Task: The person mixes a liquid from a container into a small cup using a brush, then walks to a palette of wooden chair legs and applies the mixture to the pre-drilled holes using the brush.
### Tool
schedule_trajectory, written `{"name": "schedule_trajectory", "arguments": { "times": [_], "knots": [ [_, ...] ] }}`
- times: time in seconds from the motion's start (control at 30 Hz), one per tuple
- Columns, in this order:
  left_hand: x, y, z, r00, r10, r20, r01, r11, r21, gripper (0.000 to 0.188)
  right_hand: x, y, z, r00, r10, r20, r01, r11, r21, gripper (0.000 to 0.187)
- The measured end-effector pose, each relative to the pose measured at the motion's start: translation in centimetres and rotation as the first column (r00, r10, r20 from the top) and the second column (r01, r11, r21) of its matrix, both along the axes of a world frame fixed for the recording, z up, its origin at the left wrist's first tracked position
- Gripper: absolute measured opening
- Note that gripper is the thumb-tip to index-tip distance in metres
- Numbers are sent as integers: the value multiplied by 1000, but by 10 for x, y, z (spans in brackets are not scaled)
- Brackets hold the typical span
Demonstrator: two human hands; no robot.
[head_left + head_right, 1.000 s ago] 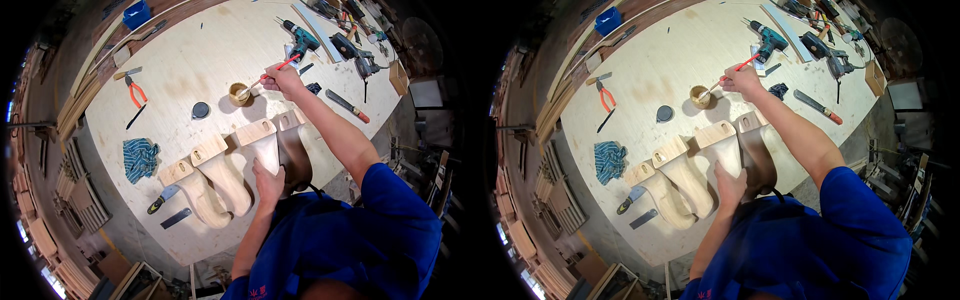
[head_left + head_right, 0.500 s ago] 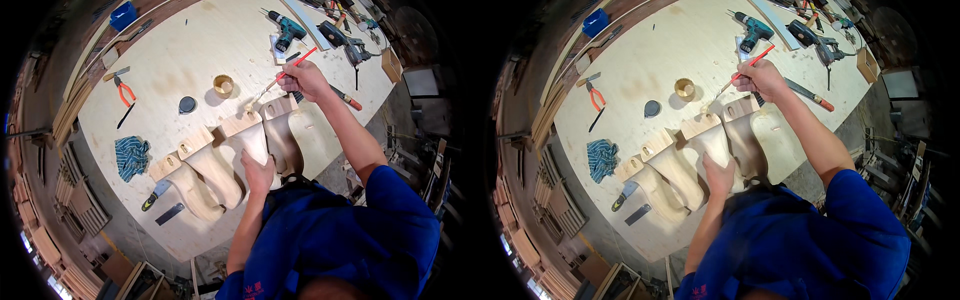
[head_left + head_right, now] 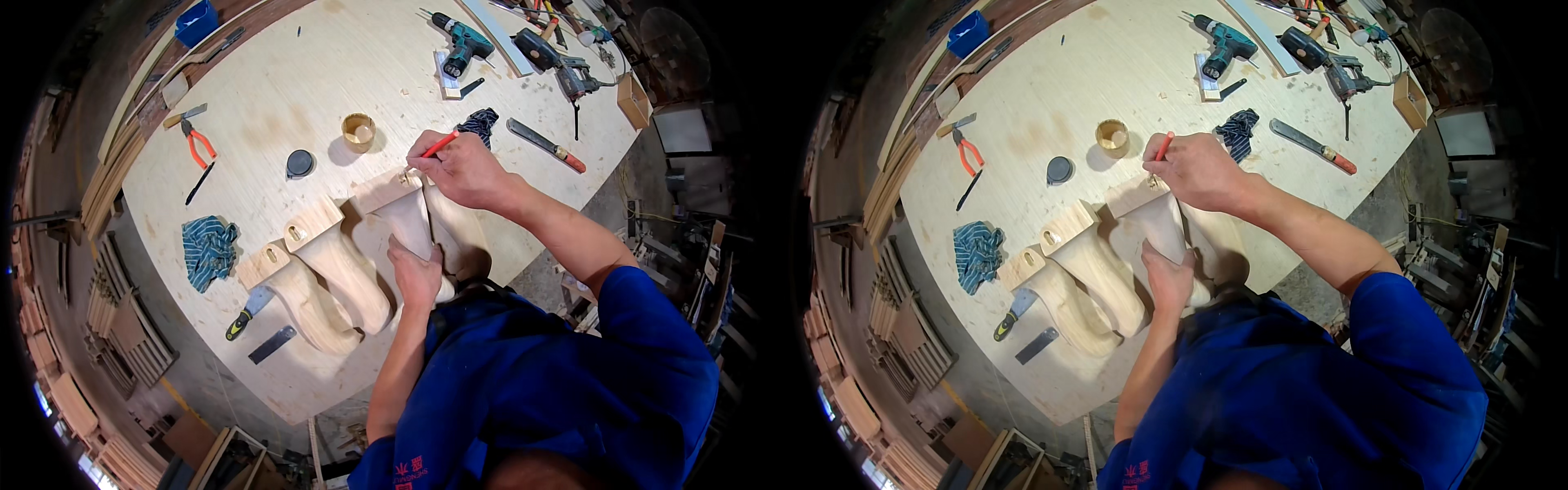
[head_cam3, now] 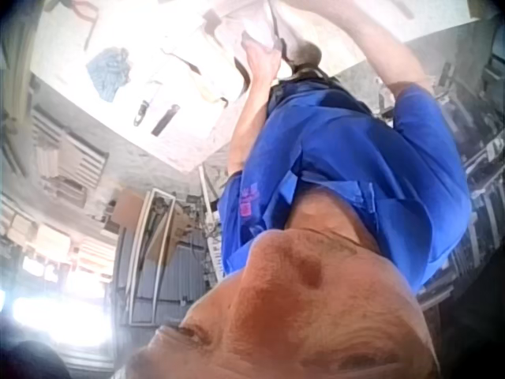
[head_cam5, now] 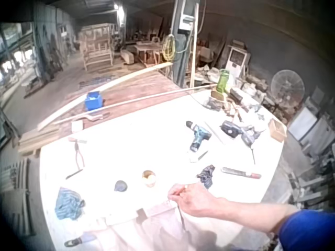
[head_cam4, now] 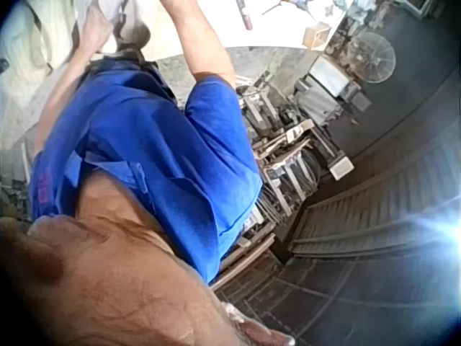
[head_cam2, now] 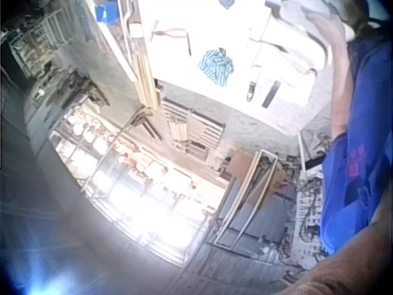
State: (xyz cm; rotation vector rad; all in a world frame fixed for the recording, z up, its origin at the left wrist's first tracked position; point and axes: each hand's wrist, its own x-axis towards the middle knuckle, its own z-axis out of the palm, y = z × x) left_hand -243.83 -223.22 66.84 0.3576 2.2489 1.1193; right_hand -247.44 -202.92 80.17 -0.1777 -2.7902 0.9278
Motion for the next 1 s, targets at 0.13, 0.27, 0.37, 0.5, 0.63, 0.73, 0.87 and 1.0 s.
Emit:
{"name": "schedule_trajectory", "arguments": {
  "times": [0.13, 0.27, 0.37, 0.5, 0.63, 0.73, 0.87, 1.0],
  "knots": [
    [0, 1, 3, 1000, 10, 19, -10, 1000, 2, 94, 13, -6, 13, 986, -34, 165, 49, 995, -88, 11],
    [1, 0, 4, 999, 17, 28, -18, 999, 34, 92, 11, -11, 29, 964, 15, 266, 43, 977, -210, 9],
    [0, 1, 1, 999, 32, 36, -33, 999, 9, 91, -10, -2, 28, 957, 1, 291, 100, 939, -330, 8],
    [1, 2, -2, 999, 32, 22, -33, 998, 54, 92, -4, -4, 23, 985, 3, 173, 29, 982, -184, 6],
    [0, 1, 3, 999, 30, 18, -31, 999, 28, 93, -13, -6, 21, 953, -28, 303, 104, 966, -237, 6],
    [1, 2, 0, 1000, 28, 11, -28, 1000, 2, 94, -15, -1, 25, 965, -78, 252, 117, 982, -146, 7],
    [0, 6, 5, 995, 59, 82, -58, 998, -15, 91, -12, 2, 19, 937, -35, 348, 119, 968, -222, 6],
    [0, 2, 3, 999, 27, 27, -27, 1000, 4, 94, -25, 24, 29, 958, -172, 230, 273, 796, -540, 8]
  ]
}}
